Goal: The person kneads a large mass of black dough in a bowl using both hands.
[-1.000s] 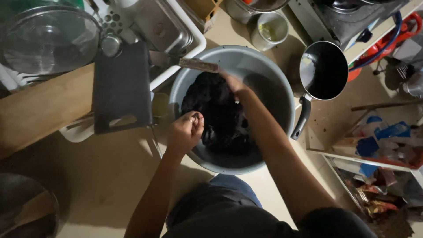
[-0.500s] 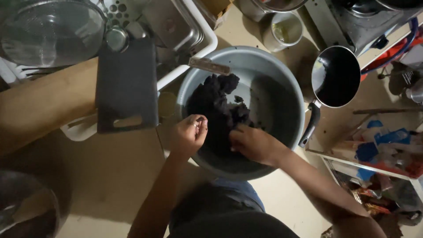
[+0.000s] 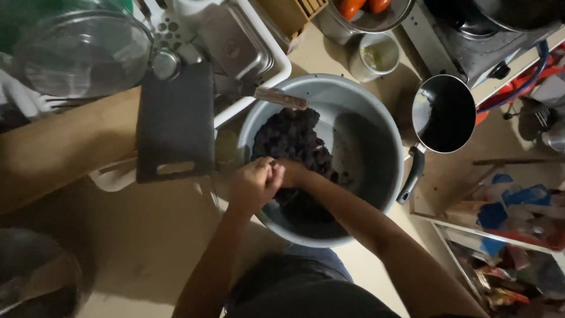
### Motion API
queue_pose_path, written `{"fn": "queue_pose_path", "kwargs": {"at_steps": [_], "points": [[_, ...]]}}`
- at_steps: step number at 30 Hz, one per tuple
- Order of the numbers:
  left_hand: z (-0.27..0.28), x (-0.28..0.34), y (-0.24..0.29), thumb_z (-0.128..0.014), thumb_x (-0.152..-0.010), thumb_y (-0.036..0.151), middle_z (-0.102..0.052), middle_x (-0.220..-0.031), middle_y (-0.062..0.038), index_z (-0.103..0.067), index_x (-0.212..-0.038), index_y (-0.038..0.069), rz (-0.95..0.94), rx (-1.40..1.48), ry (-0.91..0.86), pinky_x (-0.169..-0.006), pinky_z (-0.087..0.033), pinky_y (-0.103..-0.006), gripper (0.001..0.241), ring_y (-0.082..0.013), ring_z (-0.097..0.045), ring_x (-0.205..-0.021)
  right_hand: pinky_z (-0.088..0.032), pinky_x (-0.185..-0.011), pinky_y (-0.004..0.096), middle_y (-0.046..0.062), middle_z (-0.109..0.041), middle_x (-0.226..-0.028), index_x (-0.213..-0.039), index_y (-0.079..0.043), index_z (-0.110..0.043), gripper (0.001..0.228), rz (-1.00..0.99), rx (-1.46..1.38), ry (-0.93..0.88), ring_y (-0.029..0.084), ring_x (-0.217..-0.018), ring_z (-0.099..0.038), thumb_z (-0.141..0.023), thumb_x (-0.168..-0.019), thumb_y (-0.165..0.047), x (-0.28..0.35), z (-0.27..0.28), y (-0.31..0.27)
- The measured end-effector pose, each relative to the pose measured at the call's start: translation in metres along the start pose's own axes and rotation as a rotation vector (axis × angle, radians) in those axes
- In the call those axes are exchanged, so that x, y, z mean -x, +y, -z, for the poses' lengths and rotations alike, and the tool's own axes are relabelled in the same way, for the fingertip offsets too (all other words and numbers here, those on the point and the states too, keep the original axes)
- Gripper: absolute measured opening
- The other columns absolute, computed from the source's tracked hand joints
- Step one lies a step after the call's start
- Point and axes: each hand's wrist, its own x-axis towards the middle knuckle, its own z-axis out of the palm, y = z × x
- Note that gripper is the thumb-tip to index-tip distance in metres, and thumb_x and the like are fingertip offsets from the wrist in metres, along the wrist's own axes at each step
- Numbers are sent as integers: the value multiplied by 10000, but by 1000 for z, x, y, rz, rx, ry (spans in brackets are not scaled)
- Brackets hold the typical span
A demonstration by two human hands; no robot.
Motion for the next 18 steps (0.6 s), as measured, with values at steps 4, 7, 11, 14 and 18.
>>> {"fn": "queue_pose_path", "kwargs": {"at_steps": [4, 7, 11, 14, 18], "points": [[12, -4, 11, -756, -878, 301, -629, -668, -80, -671, -722, 71, -107, -24, -83, -560, -518, -400, 292, -272, -643, -620, -558, -852, 411, 127, -765, -1044, -1097, -81, -767, 255, -144, 63, 43, 249, -934, -713, -699, -939, -269, 64, 59, -55], [15, -6, 7, -792, -893, 351, -583, -626, -107, -614, -577, 63, -141, -199, -261, -576, -500, -422, 463, -286, -624, -612, -559, -819, 441, 102, -753, -1169, -1409, -94, -623, 558, -313, -223, 433, 243, -968, -676, -530, -862, -160, 93, 116, 15], [11, -4, 5, -753, -859, 337, -632, -681, -63, -677, -728, 71, -156, 44, -75, -578, -522, -396, 307, -270, -645, -635, -519, -985, 337, 99, -696, -1271, -1377, 6, -596, 558, -183, -1102, 381, 200, -1103, -676, -373, -1068, -401, 15, 146, 58], [16, -8, 8, -713, -899, 346, -633, -718, -84, -719, -811, 63, -167, 11, -109, -618, -523, -424, 296, -290, -654, -675, -558, -903, 397, 106, -727, -1142, -1319, -39, -660, 523, -278, -861, 505, 237, -969, -672, -499, -1020, -437, -37, 143, 11], [8, 2, -7, -666, -932, 311, -664, -767, -95, -703, -781, 73, -97, 26, -98, -632, -524, -439, 284, -319, -665, -702, -557, -908, 372, 72, -762, -1079, -1184, -25, -709, 444, -402, -1040, 255, 216, -970, -701, -588, -1024, -422, -26, 133, -51]]}}
